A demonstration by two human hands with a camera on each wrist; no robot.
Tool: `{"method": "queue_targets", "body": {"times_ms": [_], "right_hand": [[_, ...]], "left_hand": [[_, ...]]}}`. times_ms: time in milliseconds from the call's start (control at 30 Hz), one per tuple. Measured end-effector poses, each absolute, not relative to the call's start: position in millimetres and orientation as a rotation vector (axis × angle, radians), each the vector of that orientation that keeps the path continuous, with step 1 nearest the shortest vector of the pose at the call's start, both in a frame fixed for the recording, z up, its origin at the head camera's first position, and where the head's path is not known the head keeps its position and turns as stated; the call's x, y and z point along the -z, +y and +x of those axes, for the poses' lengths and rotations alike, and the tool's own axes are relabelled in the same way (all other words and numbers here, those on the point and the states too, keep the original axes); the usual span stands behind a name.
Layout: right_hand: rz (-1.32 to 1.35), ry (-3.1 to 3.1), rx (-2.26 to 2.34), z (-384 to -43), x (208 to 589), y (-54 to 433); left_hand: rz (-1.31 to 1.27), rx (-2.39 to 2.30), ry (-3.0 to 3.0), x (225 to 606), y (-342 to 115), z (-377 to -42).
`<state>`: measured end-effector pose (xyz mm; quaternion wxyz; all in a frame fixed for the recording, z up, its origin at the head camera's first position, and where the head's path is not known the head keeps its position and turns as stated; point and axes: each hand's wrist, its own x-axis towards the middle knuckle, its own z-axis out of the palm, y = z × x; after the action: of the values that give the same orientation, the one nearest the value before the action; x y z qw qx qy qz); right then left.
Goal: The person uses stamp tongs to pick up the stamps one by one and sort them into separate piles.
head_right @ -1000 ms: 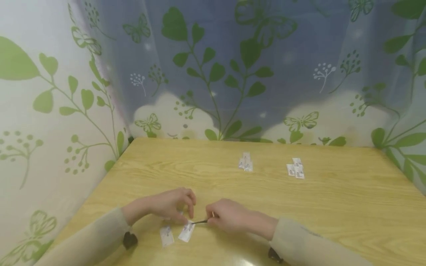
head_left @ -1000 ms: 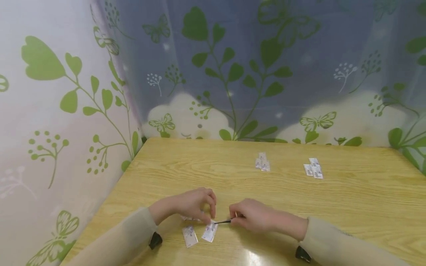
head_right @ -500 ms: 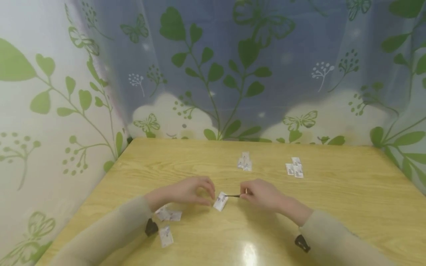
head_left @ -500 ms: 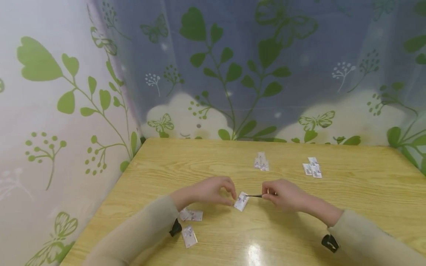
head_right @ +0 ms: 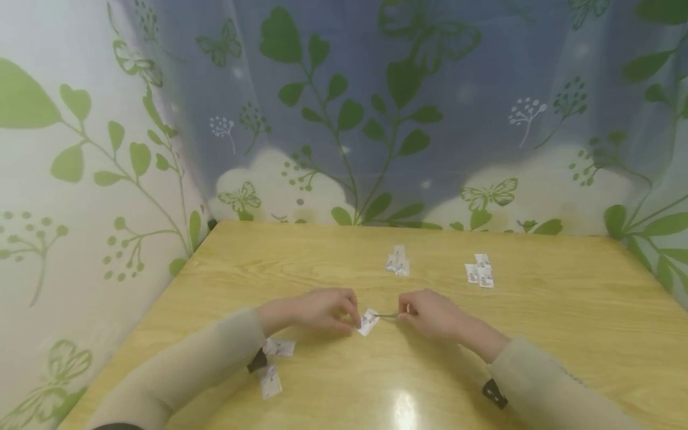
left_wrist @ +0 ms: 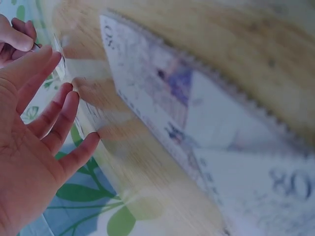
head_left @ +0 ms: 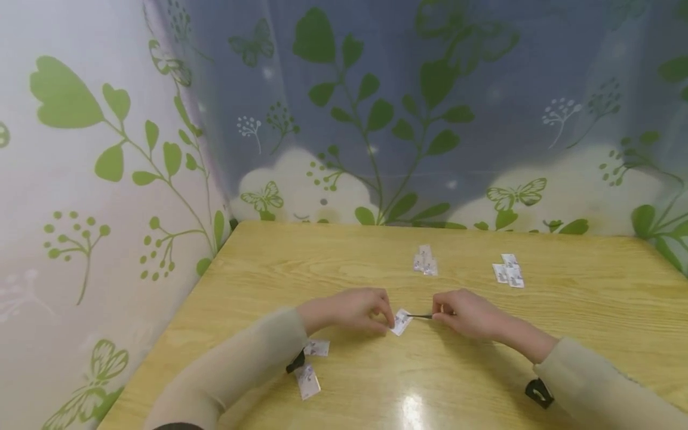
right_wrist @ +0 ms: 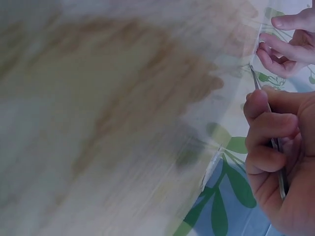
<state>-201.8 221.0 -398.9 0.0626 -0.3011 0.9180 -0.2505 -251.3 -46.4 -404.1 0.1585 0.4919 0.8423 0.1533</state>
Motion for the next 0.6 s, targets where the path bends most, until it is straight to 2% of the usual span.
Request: {"method": "queue_targets", "body": {"times_ms": [467, 600], "right_hand": [[-1.060, 2.637, 0.758, -183.2, 402.1, 219.2], [-1.018, 2.623, 0.762, -186.1, 401.6, 216.8]], "left_hand": [[1.411, -0.380, 2.476, 403.2, -42.1, -248.3], [1.436, -0.336, 2.501, 404.0, -40.9, -247.9]]}}
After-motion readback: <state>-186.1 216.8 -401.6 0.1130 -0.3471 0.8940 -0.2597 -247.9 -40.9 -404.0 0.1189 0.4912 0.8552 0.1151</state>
